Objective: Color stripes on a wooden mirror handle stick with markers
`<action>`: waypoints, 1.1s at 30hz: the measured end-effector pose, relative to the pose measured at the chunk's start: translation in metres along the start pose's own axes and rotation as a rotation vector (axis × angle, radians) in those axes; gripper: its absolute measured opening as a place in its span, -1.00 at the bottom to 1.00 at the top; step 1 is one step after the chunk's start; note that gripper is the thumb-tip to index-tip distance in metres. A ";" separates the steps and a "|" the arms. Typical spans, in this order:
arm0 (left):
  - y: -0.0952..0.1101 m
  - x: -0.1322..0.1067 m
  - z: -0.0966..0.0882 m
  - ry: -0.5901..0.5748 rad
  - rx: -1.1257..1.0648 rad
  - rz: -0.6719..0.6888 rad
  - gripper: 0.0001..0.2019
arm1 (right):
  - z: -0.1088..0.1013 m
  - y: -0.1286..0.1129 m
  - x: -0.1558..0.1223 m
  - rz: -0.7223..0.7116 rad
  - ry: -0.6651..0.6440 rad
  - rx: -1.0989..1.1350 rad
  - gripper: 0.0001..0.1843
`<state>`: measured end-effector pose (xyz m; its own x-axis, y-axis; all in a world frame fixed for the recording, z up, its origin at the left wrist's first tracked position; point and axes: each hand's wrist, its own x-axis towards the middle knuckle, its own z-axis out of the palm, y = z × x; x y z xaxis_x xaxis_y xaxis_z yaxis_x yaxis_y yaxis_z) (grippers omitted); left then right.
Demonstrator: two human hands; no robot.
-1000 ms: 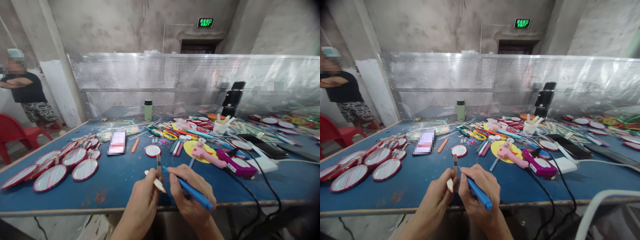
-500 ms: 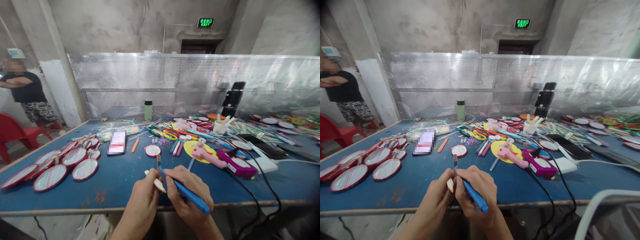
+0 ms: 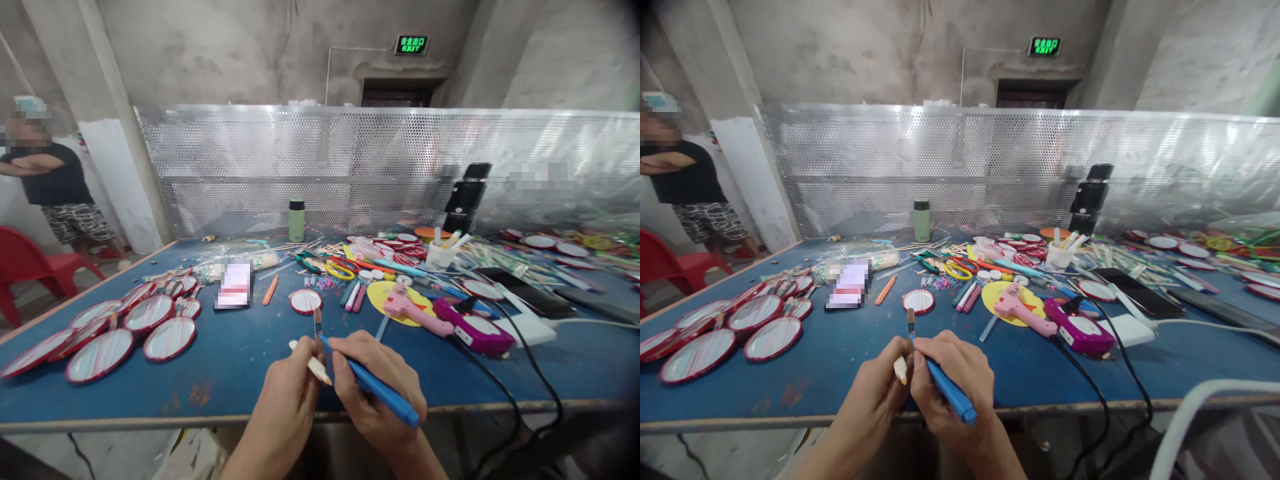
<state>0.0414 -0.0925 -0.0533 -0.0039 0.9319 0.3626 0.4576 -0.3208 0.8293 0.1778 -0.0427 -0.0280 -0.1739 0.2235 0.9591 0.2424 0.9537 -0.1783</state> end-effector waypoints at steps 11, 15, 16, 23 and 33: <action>0.000 0.001 -0.001 -0.009 -0.021 0.001 -0.82 | 0.000 0.003 -0.005 -0.003 0.021 -0.056 -0.86; 0.001 0.000 0.000 -0.011 -0.025 -0.001 -0.82 | 0.000 0.002 -0.005 0.000 0.006 -0.029 -0.87; 0.001 0.000 0.000 -0.011 -0.023 -0.001 -0.82 | 0.000 0.002 -0.004 -0.002 0.003 -0.020 -0.87; 0.001 0.001 0.000 -0.011 -0.029 0.014 -0.82 | 0.001 0.000 -0.001 0.001 0.023 -0.019 -0.86; 0.000 -0.001 -0.001 -0.011 -0.020 0.012 -0.82 | 0.002 0.001 -0.003 -0.007 0.028 -0.012 -0.85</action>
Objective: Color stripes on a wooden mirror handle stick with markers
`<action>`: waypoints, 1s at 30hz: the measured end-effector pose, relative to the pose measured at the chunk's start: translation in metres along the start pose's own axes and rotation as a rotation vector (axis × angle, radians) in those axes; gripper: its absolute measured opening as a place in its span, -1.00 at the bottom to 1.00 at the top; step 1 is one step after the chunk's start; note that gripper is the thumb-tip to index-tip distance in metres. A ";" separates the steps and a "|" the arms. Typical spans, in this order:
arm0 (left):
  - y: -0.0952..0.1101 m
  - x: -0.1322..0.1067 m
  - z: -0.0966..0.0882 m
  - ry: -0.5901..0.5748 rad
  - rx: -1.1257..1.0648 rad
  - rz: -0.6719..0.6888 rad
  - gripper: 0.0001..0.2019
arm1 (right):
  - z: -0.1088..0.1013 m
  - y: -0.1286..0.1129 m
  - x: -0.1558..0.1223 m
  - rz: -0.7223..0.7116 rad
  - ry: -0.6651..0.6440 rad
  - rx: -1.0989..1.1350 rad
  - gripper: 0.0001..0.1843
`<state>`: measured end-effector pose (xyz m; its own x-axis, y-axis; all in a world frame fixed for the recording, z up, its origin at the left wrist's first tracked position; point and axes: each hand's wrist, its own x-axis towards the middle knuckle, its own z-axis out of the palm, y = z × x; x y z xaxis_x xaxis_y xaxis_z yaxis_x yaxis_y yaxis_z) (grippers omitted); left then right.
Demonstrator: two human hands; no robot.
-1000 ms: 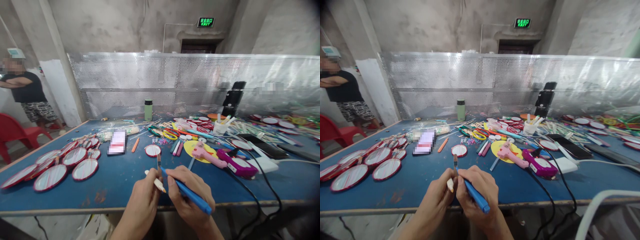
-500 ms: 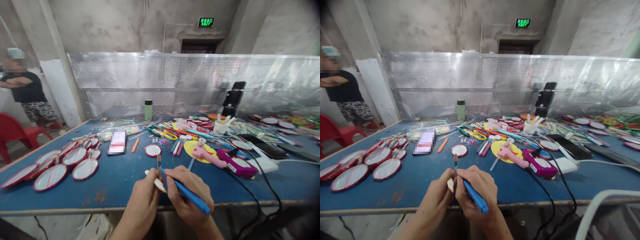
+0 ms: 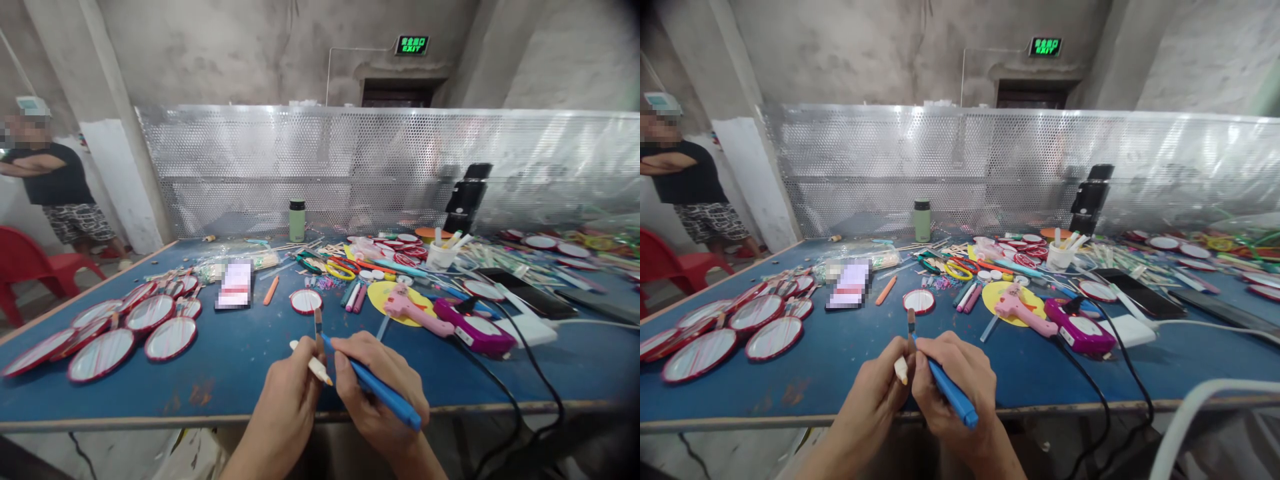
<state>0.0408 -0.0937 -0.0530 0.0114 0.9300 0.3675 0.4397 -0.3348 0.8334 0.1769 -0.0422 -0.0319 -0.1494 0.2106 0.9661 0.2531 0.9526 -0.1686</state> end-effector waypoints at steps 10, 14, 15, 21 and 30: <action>0.000 0.001 0.000 0.003 0.005 0.009 -0.82 | -0.001 0.001 0.000 0.014 -0.003 -0.043 -0.86; -0.002 0.000 0.001 0.008 0.005 0.014 -0.82 | -0.001 0.000 -0.001 0.011 0.006 -0.052 -0.86; -0.002 0.000 0.001 0.007 0.007 0.015 -0.82 | -0.001 0.000 -0.001 0.010 0.012 -0.056 -0.86; -0.002 0.001 0.001 0.008 0.007 0.017 -0.82 | -0.001 0.000 0.000 -0.004 0.005 -0.029 -0.86; -0.001 0.001 0.001 0.005 -0.001 0.009 -0.80 | -0.001 -0.001 0.002 0.002 -0.010 -0.008 -0.84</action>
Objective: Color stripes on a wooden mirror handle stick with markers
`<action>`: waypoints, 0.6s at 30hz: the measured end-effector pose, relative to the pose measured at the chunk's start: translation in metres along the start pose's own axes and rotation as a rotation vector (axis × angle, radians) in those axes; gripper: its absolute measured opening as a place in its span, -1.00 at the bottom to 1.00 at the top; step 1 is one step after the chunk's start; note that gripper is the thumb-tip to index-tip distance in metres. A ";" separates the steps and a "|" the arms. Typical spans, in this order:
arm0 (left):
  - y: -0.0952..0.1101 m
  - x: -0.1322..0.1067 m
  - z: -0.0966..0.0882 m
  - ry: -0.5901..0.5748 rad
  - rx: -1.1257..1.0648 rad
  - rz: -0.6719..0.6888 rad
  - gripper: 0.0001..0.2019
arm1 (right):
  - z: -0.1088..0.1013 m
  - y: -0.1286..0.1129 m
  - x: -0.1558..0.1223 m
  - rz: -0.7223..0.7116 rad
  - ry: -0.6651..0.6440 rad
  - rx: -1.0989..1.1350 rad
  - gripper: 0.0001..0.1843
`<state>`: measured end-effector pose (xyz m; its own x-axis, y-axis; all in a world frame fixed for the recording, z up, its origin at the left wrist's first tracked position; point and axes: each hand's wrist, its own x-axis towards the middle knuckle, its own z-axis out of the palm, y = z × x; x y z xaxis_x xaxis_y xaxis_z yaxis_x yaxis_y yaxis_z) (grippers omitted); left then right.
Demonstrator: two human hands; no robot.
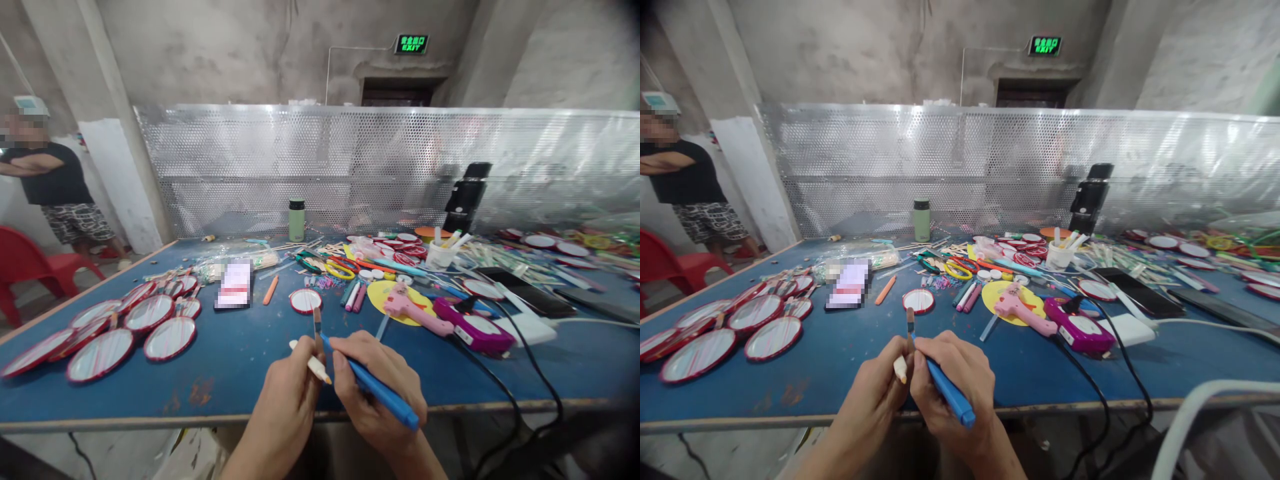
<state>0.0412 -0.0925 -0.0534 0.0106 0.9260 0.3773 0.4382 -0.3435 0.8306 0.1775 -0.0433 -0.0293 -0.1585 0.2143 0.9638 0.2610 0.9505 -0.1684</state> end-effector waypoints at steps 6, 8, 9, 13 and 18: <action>0.000 0.000 0.000 -0.004 0.006 -0.006 -0.80 | 0.001 0.002 -0.002 0.002 0.019 -0.047 -0.85; 0.000 0.001 0.000 -0.002 0.007 -0.010 -0.80 | 0.001 0.002 -0.002 0.007 0.017 -0.045 -0.85; 0.000 0.001 0.000 -0.002 0.006 -0.014 -0.80 | 0.001 0.002 -0.002 0.008 0.025 -0.046 -0.84; 0.000 0.002 0.000 -0.005 -0.003 -0.012 -0.81 | 0.001 0.002 -0.003 -0.003 0.040 -0.067 -0.85; 0.001 0.002 0.000 0.001 0.009 -0.020 -0.79 | 0.000 0.001 -0.003 0.002 0.034 -0.070 -0.85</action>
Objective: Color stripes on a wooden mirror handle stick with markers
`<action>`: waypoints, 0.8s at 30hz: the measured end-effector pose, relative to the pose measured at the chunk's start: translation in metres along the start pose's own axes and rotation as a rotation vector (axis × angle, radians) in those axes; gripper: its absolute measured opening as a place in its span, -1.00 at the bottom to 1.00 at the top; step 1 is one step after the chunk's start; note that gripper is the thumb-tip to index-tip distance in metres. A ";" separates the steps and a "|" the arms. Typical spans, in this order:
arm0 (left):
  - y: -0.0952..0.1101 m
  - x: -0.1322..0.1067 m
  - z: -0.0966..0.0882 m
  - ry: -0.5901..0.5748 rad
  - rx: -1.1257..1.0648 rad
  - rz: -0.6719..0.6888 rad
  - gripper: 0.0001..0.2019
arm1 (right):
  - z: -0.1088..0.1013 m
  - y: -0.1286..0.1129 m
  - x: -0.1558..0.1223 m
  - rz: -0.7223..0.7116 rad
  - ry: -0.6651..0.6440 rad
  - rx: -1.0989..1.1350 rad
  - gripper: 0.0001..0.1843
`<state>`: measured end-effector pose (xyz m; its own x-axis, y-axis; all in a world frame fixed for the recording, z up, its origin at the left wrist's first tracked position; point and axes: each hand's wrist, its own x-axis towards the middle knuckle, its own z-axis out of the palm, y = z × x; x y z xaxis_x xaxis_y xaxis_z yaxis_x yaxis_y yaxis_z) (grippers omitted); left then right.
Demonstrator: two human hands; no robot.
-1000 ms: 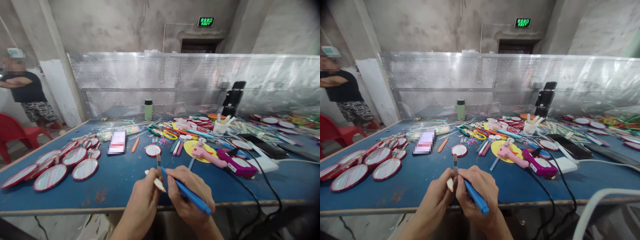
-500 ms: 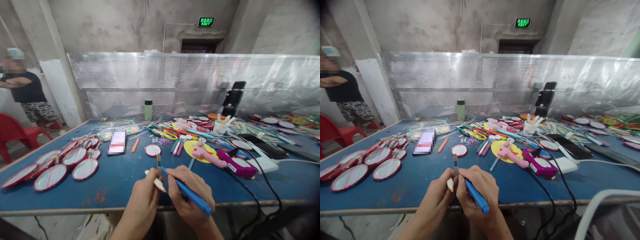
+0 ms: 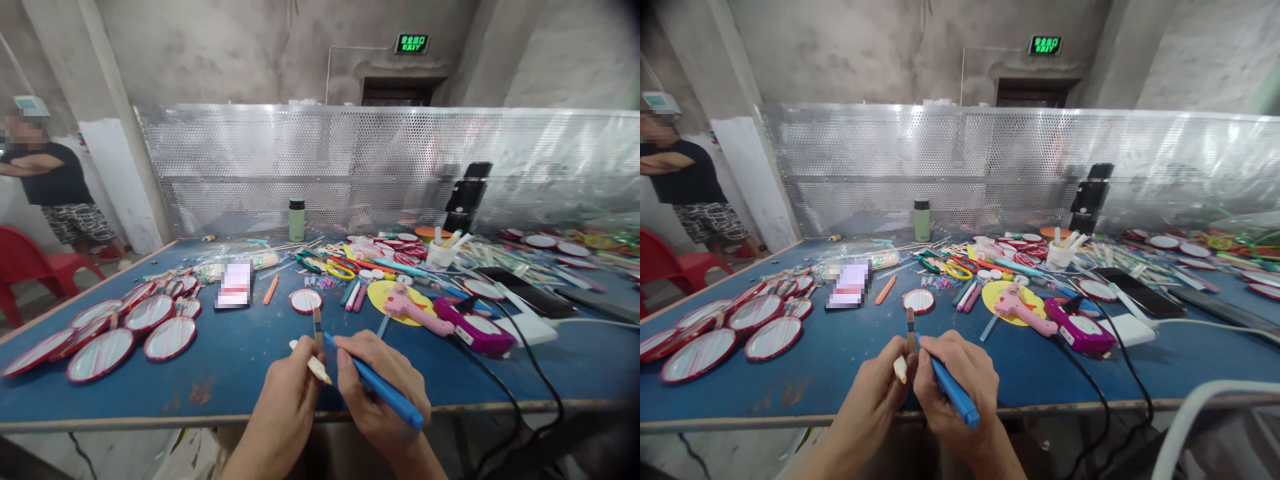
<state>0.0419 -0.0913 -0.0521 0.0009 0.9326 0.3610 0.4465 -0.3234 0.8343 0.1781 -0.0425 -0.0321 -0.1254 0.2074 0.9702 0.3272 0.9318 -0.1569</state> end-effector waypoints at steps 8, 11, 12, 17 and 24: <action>0.002 0.000 0.000 0.005 0.009 0.005 -0.78 | 0.000 0.002 -0.001 -0.008 0.005 -0.010 -0.84; 0.001 0.000 0.000 0.009 0.003 0.014 -0.79 | 0.000 0.001 -0.001 -0.006 -0.010 0.003 -0.85; 0.001 0.000 0.000 0.006 0.001 0.017 -0.80 | 0.000 0.001 -0.001 -0.002 -0.019 0.008 -0.85; 0.002 -0.001 0.000 0.012 0.004 0.003 -0.79 | -0.001 0.001 0.000 0.004 0.001 0.014 -0.85; 0.001 -0.002 -0.001 0.006 0.008 0.005 -0.81 | -0.001 -0.002 0.004 0.009 -0.048 0.104 -0.84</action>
<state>0.0414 -0.0937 -0.0518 -0.0025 0.9298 0.3681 0.4539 -0.3269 0.8289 0.1779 -0.0444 -0.0280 -0.1687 0.2277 0.9590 0.2296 0.9553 -0.1864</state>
